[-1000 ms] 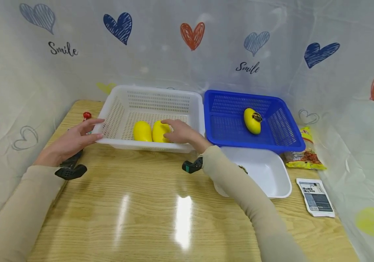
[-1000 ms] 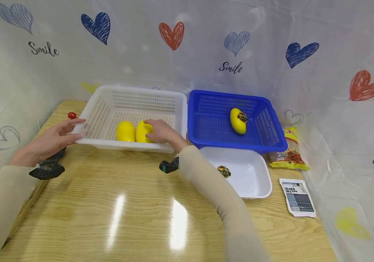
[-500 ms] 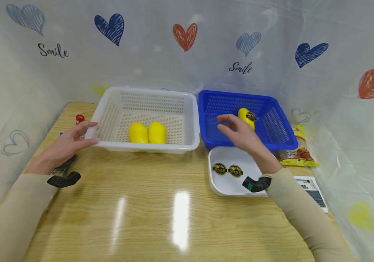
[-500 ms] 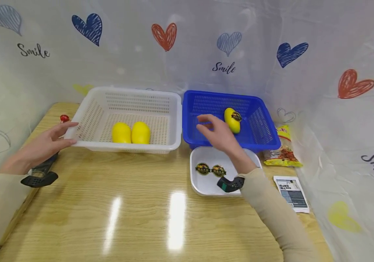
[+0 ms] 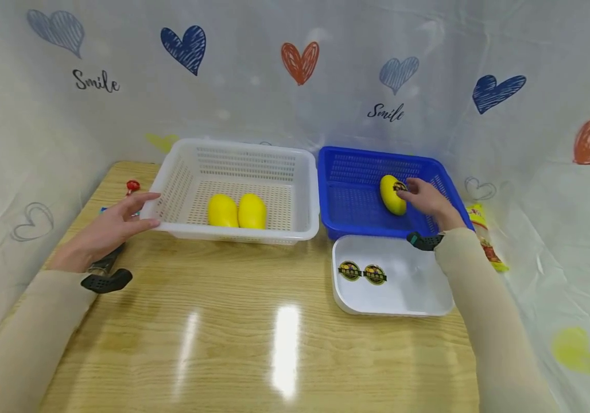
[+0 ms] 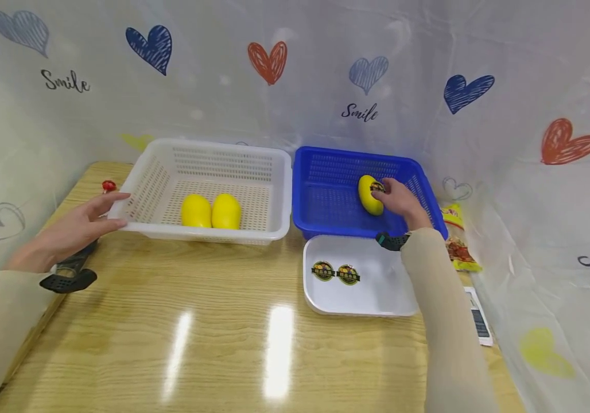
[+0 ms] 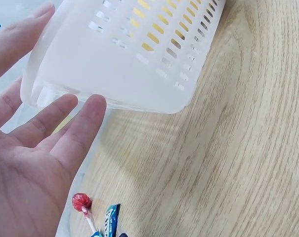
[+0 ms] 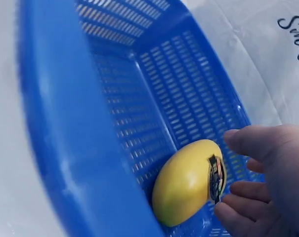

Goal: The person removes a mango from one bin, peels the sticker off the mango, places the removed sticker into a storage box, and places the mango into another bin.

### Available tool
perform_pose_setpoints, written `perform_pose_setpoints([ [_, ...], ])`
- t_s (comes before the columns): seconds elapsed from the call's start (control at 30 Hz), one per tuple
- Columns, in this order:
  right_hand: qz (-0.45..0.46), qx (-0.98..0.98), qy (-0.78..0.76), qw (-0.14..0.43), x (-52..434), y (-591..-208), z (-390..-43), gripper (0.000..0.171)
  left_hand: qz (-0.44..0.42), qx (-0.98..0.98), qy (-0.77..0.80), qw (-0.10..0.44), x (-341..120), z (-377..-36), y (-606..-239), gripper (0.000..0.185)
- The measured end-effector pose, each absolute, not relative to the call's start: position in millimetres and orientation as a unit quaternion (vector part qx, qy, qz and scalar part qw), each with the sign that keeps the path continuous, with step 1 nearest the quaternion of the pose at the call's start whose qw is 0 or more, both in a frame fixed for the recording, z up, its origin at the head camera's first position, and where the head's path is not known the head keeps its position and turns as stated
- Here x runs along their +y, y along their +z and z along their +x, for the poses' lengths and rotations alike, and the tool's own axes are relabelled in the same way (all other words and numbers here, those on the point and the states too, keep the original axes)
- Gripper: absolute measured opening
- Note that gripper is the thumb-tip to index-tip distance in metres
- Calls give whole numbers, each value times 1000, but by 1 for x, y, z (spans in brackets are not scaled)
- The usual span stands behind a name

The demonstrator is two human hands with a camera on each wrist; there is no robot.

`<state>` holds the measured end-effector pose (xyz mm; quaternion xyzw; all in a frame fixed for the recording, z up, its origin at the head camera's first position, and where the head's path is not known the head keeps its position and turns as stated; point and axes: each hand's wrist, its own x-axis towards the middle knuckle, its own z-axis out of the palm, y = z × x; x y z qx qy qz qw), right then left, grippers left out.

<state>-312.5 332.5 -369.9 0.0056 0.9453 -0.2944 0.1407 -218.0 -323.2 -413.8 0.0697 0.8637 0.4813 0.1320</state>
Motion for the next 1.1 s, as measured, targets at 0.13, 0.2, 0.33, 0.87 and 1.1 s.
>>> perform_pose_setpoints([
  [0.13, 3, 941, -288, 179, 333, -372, -319, 81, 68, 856, 495, 131, -322, -220, -417, 70],
  [0.2, 1, 939, -286, 190, 330, -373, -322, 82, 65, 854, 498, 133, -322, -220, -418, 70],
  [0.33, 0, 938, -285, 199, 326, -377, -326, 78, 64, 855, 497, 133, -322, -220, -417, 70],
  [0.87, -21, 939, -263, 221, 308, -387, -342, 62, 71, 860, 485, 144, -323, -220, -416, 68],
  [1.1, 8, 886, -381, 266, 308, -387, -345, 61, 75, 852, 499, 140, -322, -220, -415, 67],
])
